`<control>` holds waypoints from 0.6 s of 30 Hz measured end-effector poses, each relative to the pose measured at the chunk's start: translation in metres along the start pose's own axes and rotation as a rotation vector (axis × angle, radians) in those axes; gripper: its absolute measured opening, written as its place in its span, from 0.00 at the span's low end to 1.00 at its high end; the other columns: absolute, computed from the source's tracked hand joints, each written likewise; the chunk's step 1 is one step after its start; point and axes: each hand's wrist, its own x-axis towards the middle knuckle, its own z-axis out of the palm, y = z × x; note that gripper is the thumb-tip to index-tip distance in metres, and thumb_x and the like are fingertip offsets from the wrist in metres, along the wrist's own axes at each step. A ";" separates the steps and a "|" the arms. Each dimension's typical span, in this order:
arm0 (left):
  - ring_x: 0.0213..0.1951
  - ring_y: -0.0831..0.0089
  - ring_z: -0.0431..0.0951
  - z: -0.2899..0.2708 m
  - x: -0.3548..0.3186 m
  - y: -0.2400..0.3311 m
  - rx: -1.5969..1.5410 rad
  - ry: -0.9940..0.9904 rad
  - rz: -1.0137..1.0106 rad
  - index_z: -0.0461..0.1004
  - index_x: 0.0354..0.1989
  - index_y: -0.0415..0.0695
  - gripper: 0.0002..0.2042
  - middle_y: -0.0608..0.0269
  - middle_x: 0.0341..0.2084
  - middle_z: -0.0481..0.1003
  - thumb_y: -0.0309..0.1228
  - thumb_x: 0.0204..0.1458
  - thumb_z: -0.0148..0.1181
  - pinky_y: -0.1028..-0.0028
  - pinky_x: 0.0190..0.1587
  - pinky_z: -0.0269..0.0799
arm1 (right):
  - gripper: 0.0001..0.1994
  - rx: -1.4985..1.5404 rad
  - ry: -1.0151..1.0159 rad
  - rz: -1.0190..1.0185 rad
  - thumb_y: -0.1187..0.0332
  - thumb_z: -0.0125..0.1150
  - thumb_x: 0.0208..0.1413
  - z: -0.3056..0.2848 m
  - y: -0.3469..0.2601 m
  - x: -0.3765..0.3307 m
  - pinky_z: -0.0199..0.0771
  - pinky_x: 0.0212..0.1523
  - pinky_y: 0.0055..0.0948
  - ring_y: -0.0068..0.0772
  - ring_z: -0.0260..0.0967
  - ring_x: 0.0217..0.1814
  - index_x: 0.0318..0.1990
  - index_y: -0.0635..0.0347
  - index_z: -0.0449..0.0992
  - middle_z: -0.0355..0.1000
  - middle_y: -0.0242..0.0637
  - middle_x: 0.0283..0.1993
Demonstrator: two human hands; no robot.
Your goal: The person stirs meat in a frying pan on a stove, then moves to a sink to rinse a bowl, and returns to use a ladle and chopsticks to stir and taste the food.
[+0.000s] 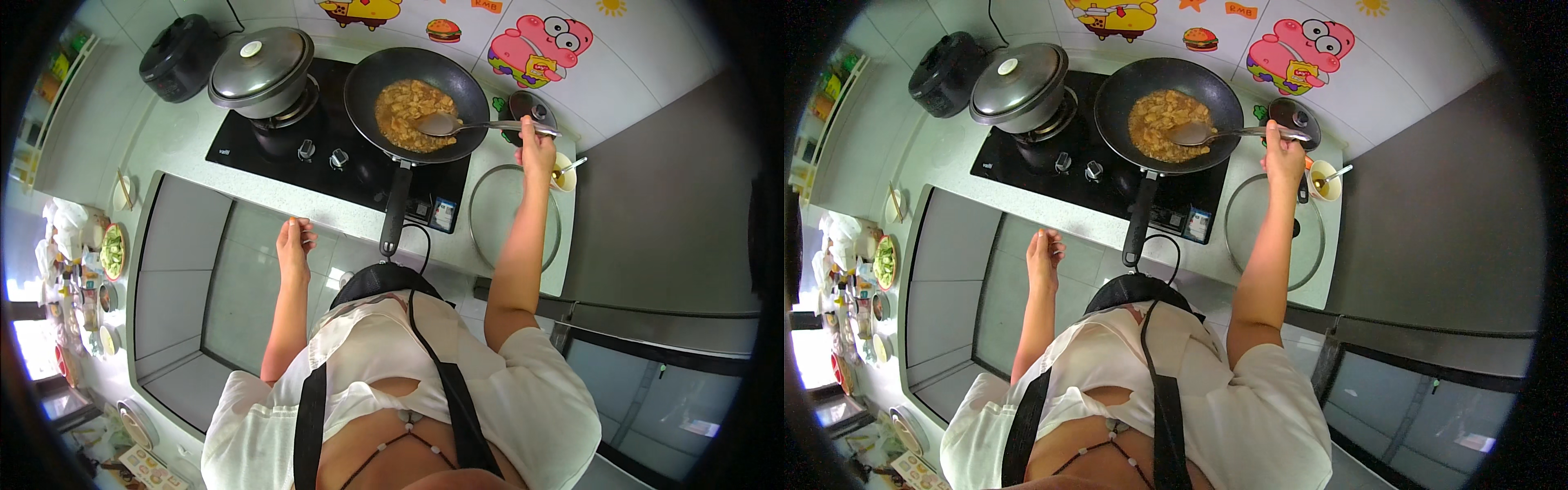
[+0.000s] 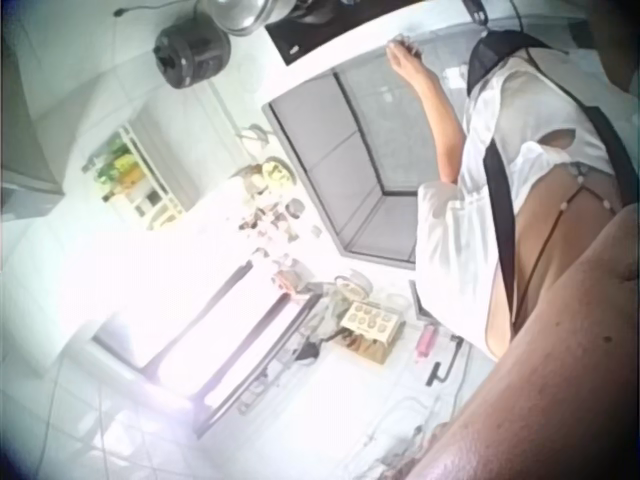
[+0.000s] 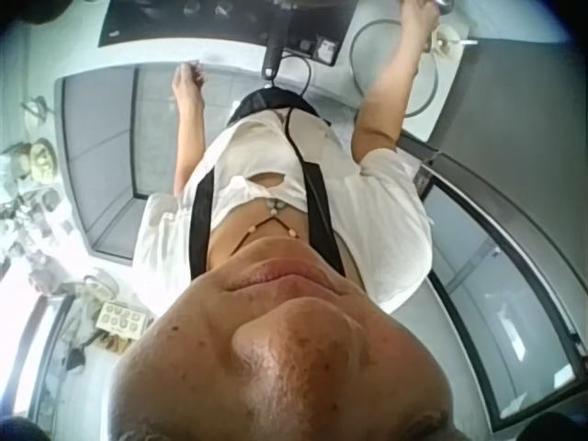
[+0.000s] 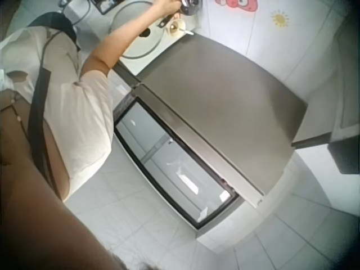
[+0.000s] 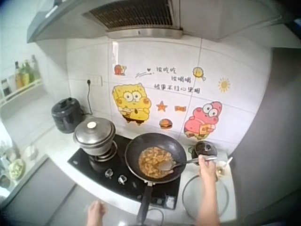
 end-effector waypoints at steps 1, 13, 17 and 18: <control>0.24 0.82 0.68 -0.001 0.000 0.000 -0.002 0.004 -0.002 0.69 0.30 0.46 0.12 0.70 0.24 0.69 0.40 0.55 0.44 0.82 0.26 0.62 | 0.13 0.021 -0.009 -0.044 0.62 0.56 0.49 0.000 -0.002 -0.001 0.64 0.18 0.16 0.21 0.65 0.16 0.39 0.61 0.72 0.68 0.29 0.29; 0.23 0.82 0.68 -0.004 0.001 -0.005 -0.037 0.004 0.019 0.69 0.31 0.46 0.12 0.70 0.24 0.70 0.40 0.55 0.45 0.83 0.26 0.62 | 0.07 0.224 -0.444 -0.279 0.69 0.58 0.47 -0.010 -0.049 -0.022 0.68 0.25 0.17 0.24 0.72 0.28 0.35 0.58 0.71 0.71 0.30 0.31; 0.23 0.82 0.68 -0.006 0.000 -0.005 -0.023 0.032 0.003 0.69 0.31 0.46 0.12 0.70 0.24 0.70 0.40 0.55 0.44 0.82 0.26 0.62 | 0.05 0.143 -0.403 -0.402 0.70 0.60 0.46 -0.009 -0.055 -0.024 0.65 0.23 0.15 0.21 0.70 0.25 0.31 0.58 0.72 0.72 0.32 0.28; 0.23 0.82 0.68 -0.008 0.000 -0.007 -0.029 0.028 0.005 0.69 0.31 0.46 0.12 0.70 0.24 0.70 0.40 0.55 0.44 0.82 0.26 0.62 | 0.05 0.101 -0.377 -0.453 0.71 0.60 0.46 -0.008 -0.057 -0.025 0.64 0.22 0.15 0.20 0.70 0.24 0.30 0.58 0.72 0.73 0.32 0.27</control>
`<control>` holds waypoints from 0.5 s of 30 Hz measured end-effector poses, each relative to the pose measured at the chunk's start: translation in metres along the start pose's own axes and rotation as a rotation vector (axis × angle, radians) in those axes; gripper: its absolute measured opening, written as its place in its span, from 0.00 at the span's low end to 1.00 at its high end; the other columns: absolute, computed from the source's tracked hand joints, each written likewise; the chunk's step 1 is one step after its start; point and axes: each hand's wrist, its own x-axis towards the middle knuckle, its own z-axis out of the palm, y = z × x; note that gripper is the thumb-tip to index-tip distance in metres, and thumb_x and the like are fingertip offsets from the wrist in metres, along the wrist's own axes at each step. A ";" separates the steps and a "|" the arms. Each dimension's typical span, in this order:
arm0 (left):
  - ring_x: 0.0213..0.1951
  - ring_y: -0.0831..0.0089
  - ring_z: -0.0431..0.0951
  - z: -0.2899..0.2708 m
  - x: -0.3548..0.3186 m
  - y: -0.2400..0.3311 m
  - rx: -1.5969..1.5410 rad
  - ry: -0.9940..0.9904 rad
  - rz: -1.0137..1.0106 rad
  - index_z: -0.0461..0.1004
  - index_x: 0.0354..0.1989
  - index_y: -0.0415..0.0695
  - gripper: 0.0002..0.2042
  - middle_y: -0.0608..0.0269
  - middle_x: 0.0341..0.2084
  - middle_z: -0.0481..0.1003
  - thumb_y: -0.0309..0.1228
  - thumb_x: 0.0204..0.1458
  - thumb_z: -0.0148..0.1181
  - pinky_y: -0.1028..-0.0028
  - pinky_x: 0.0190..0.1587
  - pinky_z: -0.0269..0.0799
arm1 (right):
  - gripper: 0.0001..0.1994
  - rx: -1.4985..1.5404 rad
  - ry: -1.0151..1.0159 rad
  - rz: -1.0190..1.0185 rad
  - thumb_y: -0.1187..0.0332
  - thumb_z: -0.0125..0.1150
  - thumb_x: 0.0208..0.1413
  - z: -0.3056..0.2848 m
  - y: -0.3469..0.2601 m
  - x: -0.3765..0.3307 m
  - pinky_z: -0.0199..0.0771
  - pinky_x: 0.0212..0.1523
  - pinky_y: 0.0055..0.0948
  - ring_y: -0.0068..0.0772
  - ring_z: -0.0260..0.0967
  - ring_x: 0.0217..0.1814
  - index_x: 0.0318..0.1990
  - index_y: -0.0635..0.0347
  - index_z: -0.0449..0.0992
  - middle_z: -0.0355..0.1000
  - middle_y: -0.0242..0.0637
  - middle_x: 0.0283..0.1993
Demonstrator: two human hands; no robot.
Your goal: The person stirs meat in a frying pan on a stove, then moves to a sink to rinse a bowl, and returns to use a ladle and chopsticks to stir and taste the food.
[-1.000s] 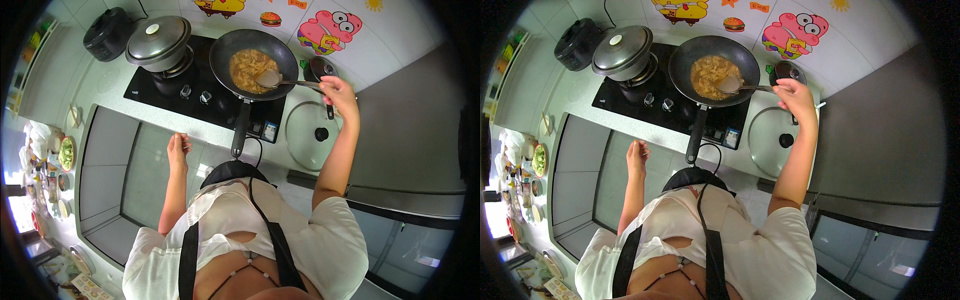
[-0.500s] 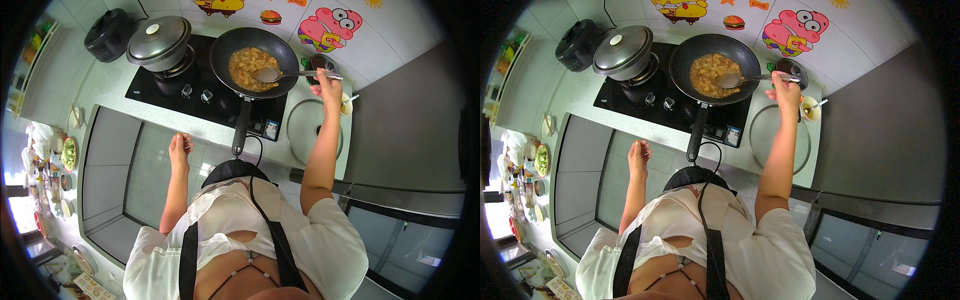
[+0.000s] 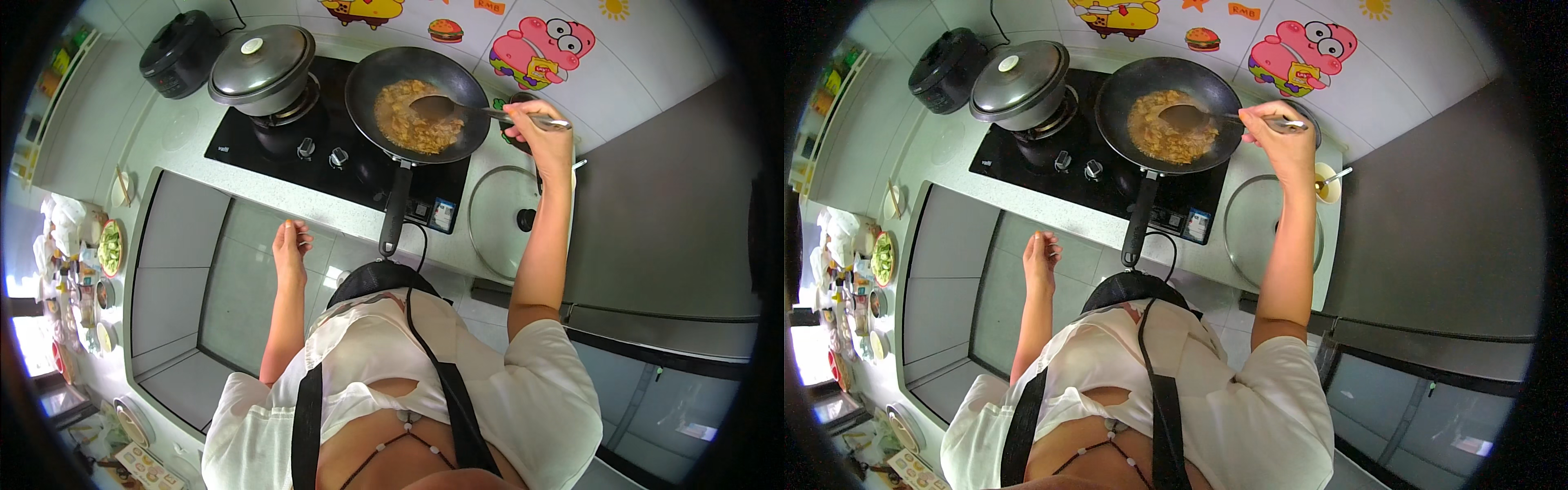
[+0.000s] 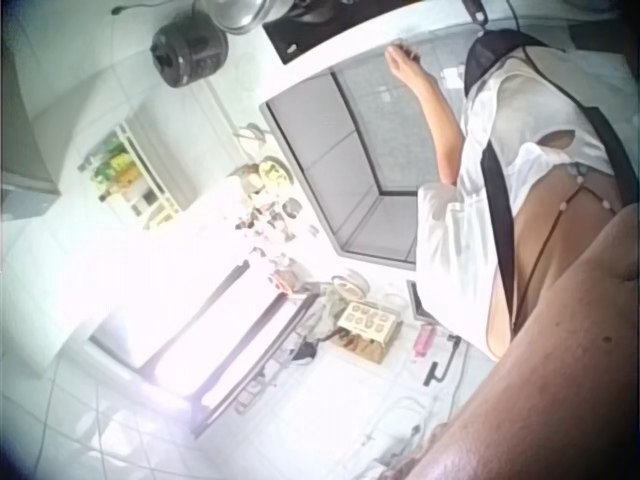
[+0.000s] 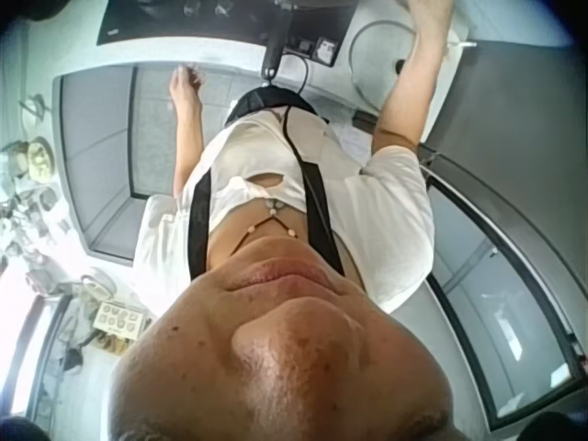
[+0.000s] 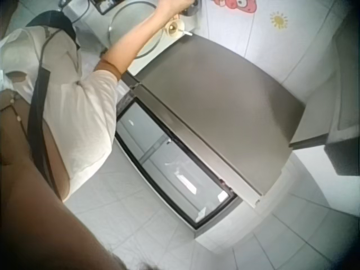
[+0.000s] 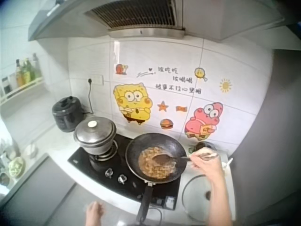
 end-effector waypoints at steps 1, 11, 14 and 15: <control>0.23 0.82 0.68 -0.001 0.001 -0.001 -0.006 -0.004 0.001 0.69 0.30 0.46 0.12 0.70 0.24 0.69 0.40 0.55 0.44 0.82 0.26 0.62 | 0.05 -0.012 0.019 -0.036 0.72 0.60 0.45 0.001 -0.001 0.002 0.65 0.23 0.15 0.19 0.69 0.24 0.29 0.59 0.70 0.73 0.33 0.27; 0.24 0.83 0.68 0.001 0.000 0.002 0.015 0.008 0.000 0.69 0.31 0.46 0.12 0.70 0.24 0.69 0.40 0.55 0.44 0.83 0.26 0.62 | 0.06 -0.322 0.052 -0.210 0.74 0.56 0.39 -0.013 0.005 0.020 0.67 0.31 0.20 0.21 0.69 0.26 0.25 0.60 0.66 0.73 0.32 0.25; 0.24 0.83 0.68 0.000 0.002 0.002 0.010 0.001 0.002 0.69 0.31 0.46 0.12 0.70 0.24 0.70 0.40 0.55 0.44 0.83 0.26 0.62 | 0.05 -0.431 0.125 -0.162 0.73 0.56 0.38 -0.024 0.008 0.025 0.67 0.30 0.20 0.21 0.69 0.25 0.25 0.60 0.68 0.72 0.32 0.23; 0.24 0.83 0.68 -0.001 0.002 0.001 0.009 -0.001 0.002 0.69 0.31 0.46 0.12 0.70 0.24 0.70 0.40 0.55 0.44 0.83 0.26 0.62 | 0.05 -0.473 0.146 -0.087 0.73 0.56 0.37 -0.025 0.004 0.026 0.67 0.30 0.20 0.21 0.69 0.25 0.25 0.60 0.69 0.72 0.32 0.23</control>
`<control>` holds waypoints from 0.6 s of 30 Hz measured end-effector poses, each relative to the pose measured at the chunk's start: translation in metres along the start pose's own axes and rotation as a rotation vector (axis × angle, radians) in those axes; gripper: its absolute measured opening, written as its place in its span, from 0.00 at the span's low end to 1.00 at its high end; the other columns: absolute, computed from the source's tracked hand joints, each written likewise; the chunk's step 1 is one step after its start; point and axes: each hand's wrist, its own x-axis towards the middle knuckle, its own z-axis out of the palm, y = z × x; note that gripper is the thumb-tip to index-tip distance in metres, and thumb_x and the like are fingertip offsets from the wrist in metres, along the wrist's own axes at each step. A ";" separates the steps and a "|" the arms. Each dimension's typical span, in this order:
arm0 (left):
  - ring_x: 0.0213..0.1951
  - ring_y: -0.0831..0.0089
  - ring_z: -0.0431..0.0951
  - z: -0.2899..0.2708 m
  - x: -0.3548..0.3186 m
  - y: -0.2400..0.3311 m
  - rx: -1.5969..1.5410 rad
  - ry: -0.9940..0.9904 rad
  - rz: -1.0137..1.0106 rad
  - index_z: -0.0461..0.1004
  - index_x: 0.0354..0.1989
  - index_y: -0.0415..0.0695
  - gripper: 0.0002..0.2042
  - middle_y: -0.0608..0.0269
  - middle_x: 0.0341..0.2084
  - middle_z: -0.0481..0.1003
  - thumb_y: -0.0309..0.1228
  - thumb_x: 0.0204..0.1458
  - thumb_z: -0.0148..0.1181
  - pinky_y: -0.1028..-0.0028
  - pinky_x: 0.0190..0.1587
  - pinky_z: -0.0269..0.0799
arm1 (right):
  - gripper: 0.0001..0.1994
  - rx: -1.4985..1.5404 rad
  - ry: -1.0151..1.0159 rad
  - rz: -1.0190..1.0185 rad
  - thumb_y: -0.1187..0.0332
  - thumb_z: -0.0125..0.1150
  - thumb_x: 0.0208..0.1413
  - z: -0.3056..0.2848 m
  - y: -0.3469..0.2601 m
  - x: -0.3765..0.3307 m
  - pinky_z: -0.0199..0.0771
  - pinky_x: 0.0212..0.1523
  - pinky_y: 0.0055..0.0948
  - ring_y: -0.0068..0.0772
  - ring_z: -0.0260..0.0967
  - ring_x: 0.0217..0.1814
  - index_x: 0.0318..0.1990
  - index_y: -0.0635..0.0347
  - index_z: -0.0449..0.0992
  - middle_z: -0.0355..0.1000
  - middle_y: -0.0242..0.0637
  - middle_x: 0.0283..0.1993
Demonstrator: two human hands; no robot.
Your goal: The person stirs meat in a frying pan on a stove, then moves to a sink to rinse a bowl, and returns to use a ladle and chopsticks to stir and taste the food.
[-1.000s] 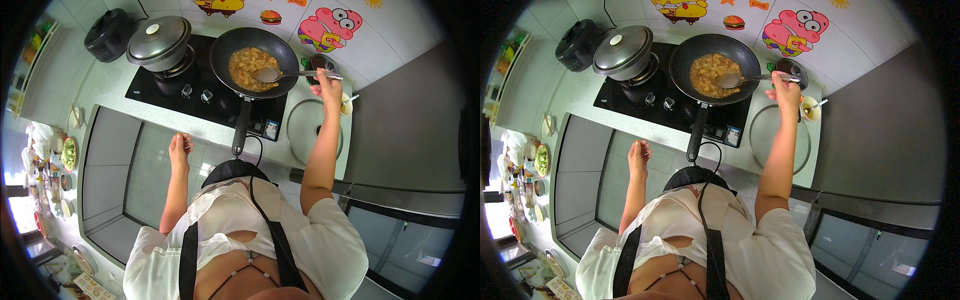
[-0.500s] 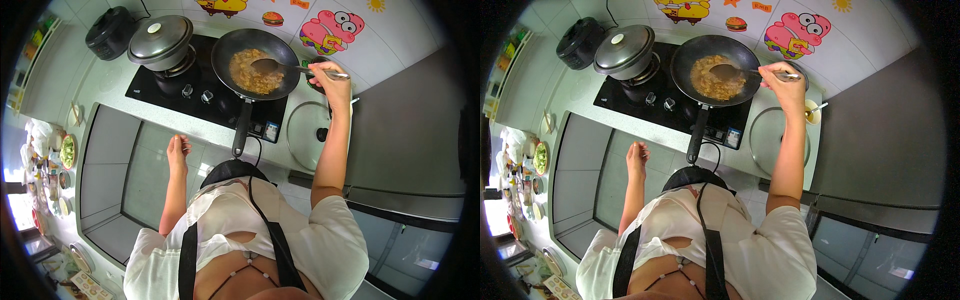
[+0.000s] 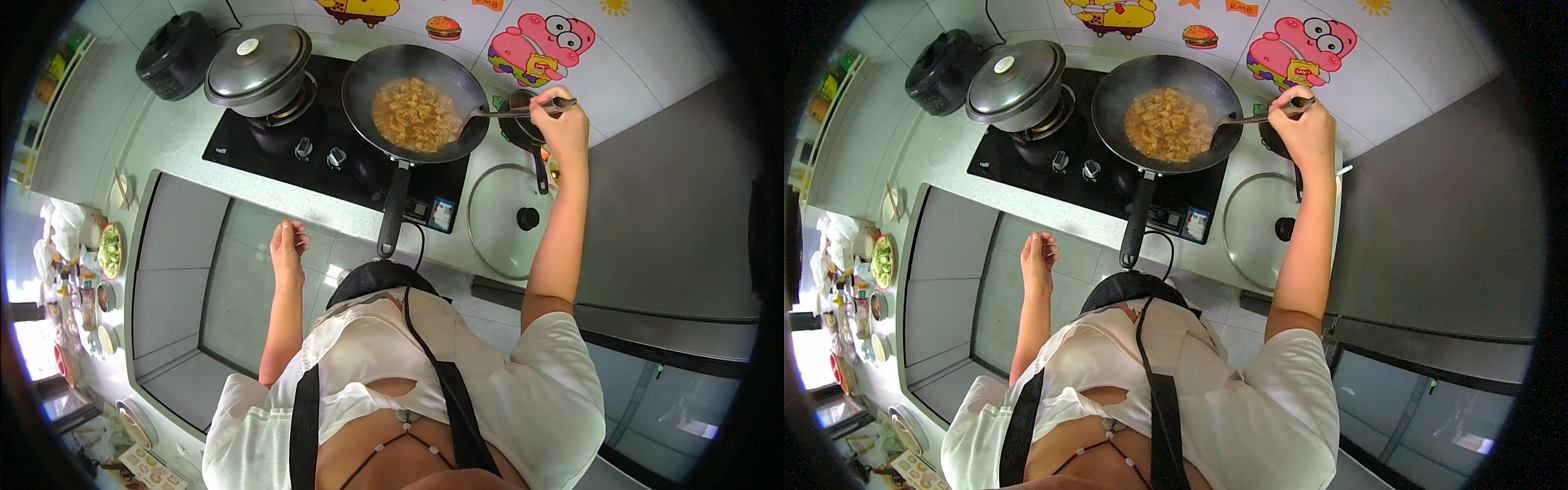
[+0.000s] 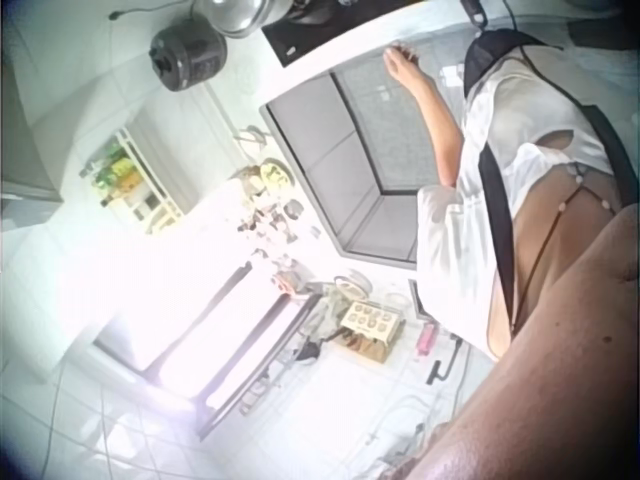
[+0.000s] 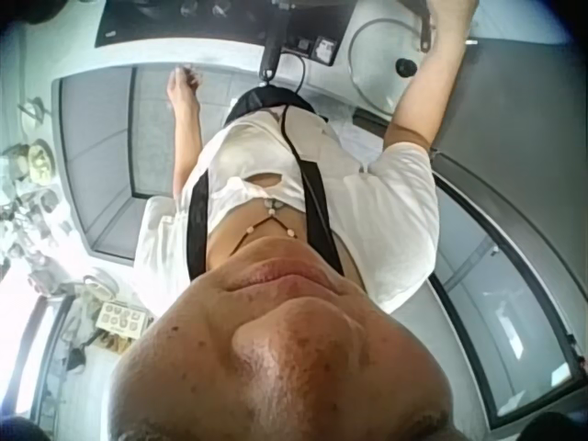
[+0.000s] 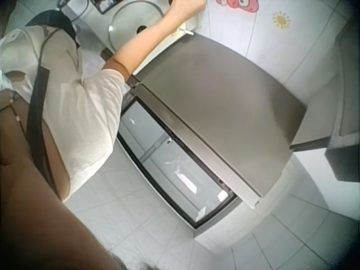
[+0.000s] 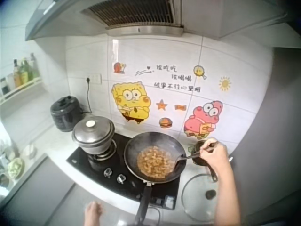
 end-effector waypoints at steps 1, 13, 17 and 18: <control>0.23 0.83 0.68 -0.001 0.000 0.000 -0.001 -0.002 0.000 0.69 0.31 0.46 0.12 0.70 0.24 0.70 0.40 0.55 0.44 0.83 0.25 0.62 | 0.05 -0.048 0.002 0.073 0.72 0.57 0.37 -0.001 -0.001 0.001 0.67 0.30 0.20 0.22 0.69 0.25 0.25 0.60 0.69 0.72 0.31 0.22; 0.23 0.83 0.67 0.000 -0.001 0.004 -0.001 0.019 0.006 0.69 0.29 0.46 0.12 0.70 0.24 0.69 0.39 0.55 0.44 0.82 0.26 0.61 | 0.07 0.298 0.173 0.153 0.70 0.59 0.44 0.007 0.007 -0.005 0.67 0.21 0.19 0.21 0.68 0.20 0.28 0.62 0.68 0.69 0.33 0.21; 0.23 0.82 0.67 0.001 -0.002 0.004 0.012 0.039 -0.020 0.69 0.29 0.45 0.12 0.70 0.24 0.69 0.40 0.55 0.44 0.82 0.26 0.61 | 0.07 0.327 0.062 0.184 0.70 0.59 0.44 0.017 0.002 -0.008 0.66 0.20 0.18 0.20 0.67 0.19 0.27 0.62 0.69 0.69 0.33 0.21; 0.23 0.82 0.67 0.001 -0.002 0.004 0.013 0.041 -0.024 0.69 0.29 0.45 0.12 0.70 0.24 0.69 0.40 0.55 0.44 0.82 0.26 0.61 | 0.07 0.325 0.022 0.159 0.69 0.60 0.44 0.022 0.001 -0.009 0.67 0.20 0.18 0.20 0.68 0.19 0.27 0.63 0.69 0.69 0.32 0.20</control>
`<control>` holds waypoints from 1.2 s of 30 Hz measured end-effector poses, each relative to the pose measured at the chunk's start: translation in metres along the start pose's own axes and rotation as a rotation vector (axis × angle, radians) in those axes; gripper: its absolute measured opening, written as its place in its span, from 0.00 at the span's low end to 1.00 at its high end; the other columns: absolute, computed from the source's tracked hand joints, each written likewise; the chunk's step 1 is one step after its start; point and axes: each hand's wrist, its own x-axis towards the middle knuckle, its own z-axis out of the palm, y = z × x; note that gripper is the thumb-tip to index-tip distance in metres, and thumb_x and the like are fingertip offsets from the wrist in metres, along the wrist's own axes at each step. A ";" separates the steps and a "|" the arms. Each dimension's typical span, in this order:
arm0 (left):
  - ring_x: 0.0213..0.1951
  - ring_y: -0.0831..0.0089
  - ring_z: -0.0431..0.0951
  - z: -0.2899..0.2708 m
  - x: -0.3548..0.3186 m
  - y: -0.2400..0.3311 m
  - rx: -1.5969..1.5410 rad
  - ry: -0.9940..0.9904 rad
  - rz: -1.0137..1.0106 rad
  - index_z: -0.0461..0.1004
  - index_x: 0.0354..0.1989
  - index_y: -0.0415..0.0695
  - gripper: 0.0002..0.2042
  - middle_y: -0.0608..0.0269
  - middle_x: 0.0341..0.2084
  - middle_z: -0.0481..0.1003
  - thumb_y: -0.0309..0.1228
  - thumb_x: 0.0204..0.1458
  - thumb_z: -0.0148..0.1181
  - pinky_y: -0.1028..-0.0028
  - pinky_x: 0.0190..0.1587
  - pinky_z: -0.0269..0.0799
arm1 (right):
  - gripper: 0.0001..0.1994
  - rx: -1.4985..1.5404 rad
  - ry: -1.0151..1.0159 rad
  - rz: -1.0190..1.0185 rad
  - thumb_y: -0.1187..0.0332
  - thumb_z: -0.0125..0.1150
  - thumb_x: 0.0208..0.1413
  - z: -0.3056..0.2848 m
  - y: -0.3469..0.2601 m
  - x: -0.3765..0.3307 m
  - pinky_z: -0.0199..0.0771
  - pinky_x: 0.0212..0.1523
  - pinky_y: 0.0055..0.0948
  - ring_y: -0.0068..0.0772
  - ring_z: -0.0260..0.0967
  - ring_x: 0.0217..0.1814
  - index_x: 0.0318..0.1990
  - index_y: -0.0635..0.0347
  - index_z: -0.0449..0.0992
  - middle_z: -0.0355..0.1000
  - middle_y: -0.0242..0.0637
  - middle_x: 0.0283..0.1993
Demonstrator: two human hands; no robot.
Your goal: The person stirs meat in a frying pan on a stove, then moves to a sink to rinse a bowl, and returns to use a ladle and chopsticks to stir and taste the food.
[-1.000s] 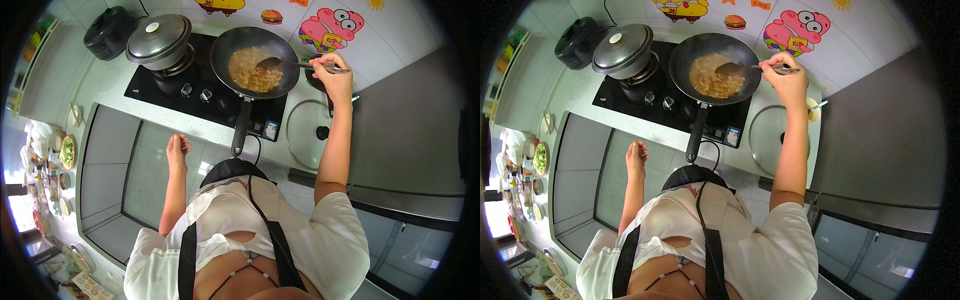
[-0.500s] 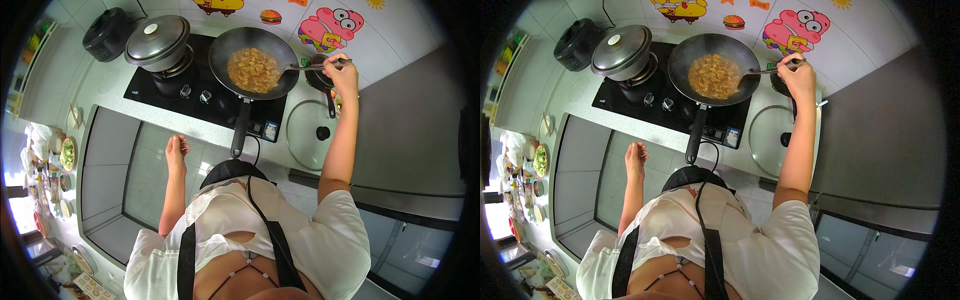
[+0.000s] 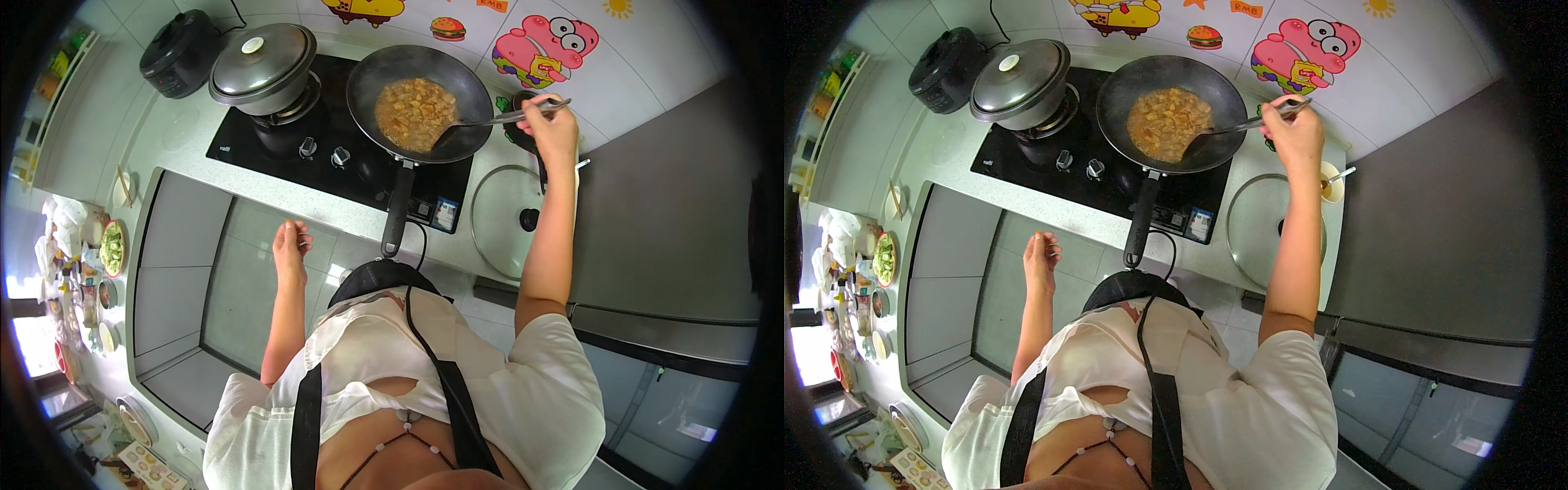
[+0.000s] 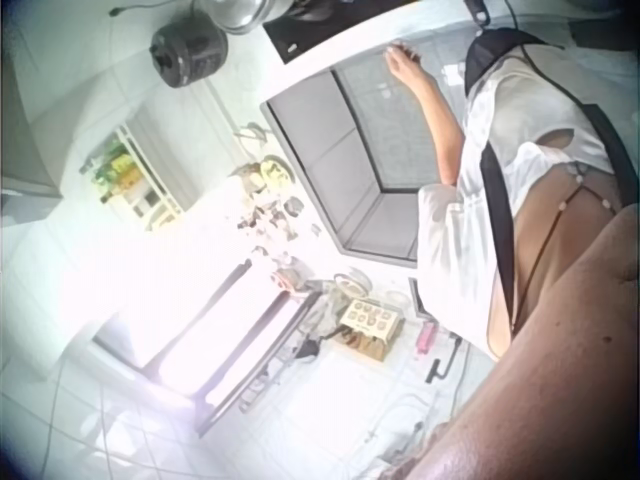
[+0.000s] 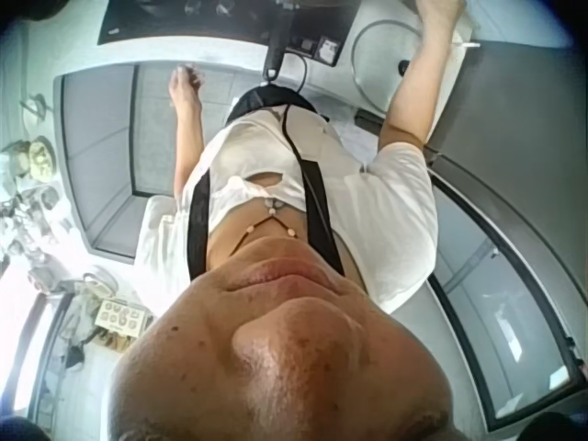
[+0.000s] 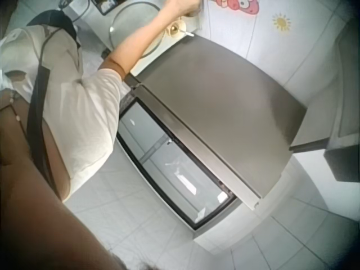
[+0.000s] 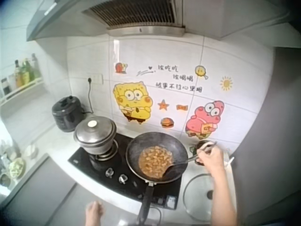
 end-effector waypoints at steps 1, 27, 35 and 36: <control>0.23 0.82 0.67 0.000 0.000 0.000 0.001 0.002 -0.003 0.69 0.29 0.45 0.12 0.70 0.24 0.69 0.40 0.55 0.44 0.82 0.26 0.61 | 0.07 0.004 -0.009 -0.009 0.69 0.60 0.44 0.003 -0.002 -0.002 0.67 0.20 0.18 0.20 0.68 0.19 0.27 0.63 0.69 0.69 0.32 0.20; 0.23 0.82 0.67 -0.010 0.000 -0.003 -0.014 0.009 0.008 0.69 0.30 0.45 0.11 0.70 0.24 0.69 0.39 0.55 0.44 0.82 0.25 0.61 | 0.10 0.587 0.369 0.108 0.68 0.60 0.45 0.047 0.056 0.024 0.52 0.08 0.17 0.18 0.54 0.07 0.21 0.62 0.65 0.61 0.30 0.13; 0.23 0.82 0.67 -0.011 0.000 -0.006 -0.014 0.010 -0.001 0.69 0.30 0.45 0.12 0.69 0.24 0.69 0.39 0.55 0.44 0.82 0.26 0.61 | 0.08 0.542 0.324 0.399 0.63 0.59 0.46 0.033 0.079 -0.002 0.57 0.16 0.14 0.15 0.56 0.13 0.32 0.56 0.72 0.65 0.24 0.23; 0.23 0.82 0.67 -0.012 0.000 -0.006 -0.017 0.016 0.004 0.69 0.30 0.45 0.12 0.69 0.24 0.69 0.39 0.55 0.44 0.82 0.26 0.61 | 0.11 0.390 0.215 0.381 0.62 0.59 0.47 0.026 0.076 -0.014 0.61 0.20 0.15 0.15 0.60 0.17 0.36 0.54 0.73 0.66 0.24 0.27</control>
